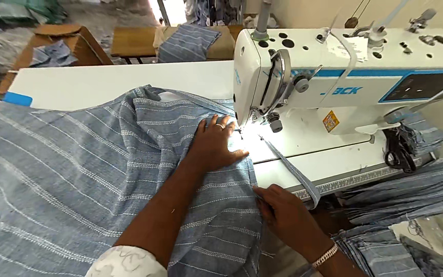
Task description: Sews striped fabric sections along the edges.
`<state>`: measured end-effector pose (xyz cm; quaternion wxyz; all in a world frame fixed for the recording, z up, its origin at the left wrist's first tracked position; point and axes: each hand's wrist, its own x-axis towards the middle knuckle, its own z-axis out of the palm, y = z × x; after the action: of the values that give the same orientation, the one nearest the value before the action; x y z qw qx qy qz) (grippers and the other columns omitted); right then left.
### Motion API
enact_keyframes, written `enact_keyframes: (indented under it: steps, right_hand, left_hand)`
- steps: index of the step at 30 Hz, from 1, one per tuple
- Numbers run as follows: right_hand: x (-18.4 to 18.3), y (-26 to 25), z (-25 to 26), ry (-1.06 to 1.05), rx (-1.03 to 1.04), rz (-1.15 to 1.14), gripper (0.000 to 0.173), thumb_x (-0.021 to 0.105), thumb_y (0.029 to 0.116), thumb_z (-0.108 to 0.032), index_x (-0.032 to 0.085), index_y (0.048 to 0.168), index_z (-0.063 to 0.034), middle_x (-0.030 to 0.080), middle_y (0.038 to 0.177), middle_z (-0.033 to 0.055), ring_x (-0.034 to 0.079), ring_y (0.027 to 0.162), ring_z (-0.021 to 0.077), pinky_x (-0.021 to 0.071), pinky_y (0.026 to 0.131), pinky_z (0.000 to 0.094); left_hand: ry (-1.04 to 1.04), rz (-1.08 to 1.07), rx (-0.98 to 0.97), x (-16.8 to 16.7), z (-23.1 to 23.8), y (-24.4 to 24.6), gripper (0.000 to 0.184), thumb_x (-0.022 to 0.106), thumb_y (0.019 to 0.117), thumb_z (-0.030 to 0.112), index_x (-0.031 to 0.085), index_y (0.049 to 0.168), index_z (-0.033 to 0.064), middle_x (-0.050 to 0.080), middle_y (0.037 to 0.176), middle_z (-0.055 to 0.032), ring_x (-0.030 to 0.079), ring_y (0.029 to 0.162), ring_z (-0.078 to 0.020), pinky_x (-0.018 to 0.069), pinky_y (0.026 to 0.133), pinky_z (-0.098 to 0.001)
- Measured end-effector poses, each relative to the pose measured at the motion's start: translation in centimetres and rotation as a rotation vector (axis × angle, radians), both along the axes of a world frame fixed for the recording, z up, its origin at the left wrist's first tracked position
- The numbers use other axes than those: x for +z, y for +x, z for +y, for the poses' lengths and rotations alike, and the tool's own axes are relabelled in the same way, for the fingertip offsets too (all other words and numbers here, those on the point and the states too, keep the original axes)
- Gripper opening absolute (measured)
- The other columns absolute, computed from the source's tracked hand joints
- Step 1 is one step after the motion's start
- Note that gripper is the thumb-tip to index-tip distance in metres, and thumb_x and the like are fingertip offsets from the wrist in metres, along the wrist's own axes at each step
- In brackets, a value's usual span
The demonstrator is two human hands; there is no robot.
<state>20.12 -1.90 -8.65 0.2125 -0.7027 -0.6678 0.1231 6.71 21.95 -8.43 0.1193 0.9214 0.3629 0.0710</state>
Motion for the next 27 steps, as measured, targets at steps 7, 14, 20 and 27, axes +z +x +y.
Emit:
enact_keyframes:
  steps: [7,14,20,27]
  right_hand:
    - [1.1,0.6,3.5,-0.057,0.037,0.016,0.032,0.058,0.0996,-0.016,0.071,0.129,-0.0093,0.067,0.094,0.0074,0.066,0.075,0.0190,0.0587,0.065,0.0361]
    - [2.3,0.0,4.4,-0.140,-0.092,-0.018,0.033,0.063,0.0983,-0.021,0.065,0.128,-0.0066,0.067,0.109,0.0116,0.069,0.080,0.0244,0.0599,0.069,0.0450]
    - [3.2,-0.7,6.8,-0.201,-0.129,-0.100,0.036,0.061,0.0969,-0.014,0.067,0.131,-0.0054,0.065,0.110,0.0138,0.069,0.091,0.0276,0.0592,0.076,0.0445]
    - [2.8,-0.9,6.0,-0.111,-0.130,-0.129,0.036,0.059,0.1000,-0.011,0.065,0.135,-0.0036,0.065,0.111,0.0169,0.069,0.085,0.0288,0.0589,0.068,0.0440]
  left_hand:
    - [-0.220,-0.458,0.368,1.4,-21.0,-5.0,0.044,0.065,0.0953,0.042,0.068,0.112,0.0012,0.069,0.093,-0.0131,0.068,0.079,-0.0253,0.0587,0.068,-0.0446]
    - [-0.566,0.178,0.324,-1.9,-27.8,-5.4,0.036,0.064,0.0940,0.013,0.065,0.127,-0.0005,0.066,0.122,-0.0275,0.063,0.117,-0.0483,0.0537,0.093,-0.0603]
    - [-0.827,0.336,-0.028,5.9,-26.7,-5.0,0.037,0.062,0.0910,0.000,0.060,0.127,-0.0004,0.065,0.116,-0.0275,0.069,0.097,-0.0465,0.0570,0.078,-0.0606]
    - [-0.819,0.199,0.134,5.2,-25.8,-4.8,0.034,0.057,0.1034,0.017,0.056,0.131,-0.0027,0.069,0.108,-0.0245,0.071,0.097,-0.0430,0.0575,0.083,-0.0578]
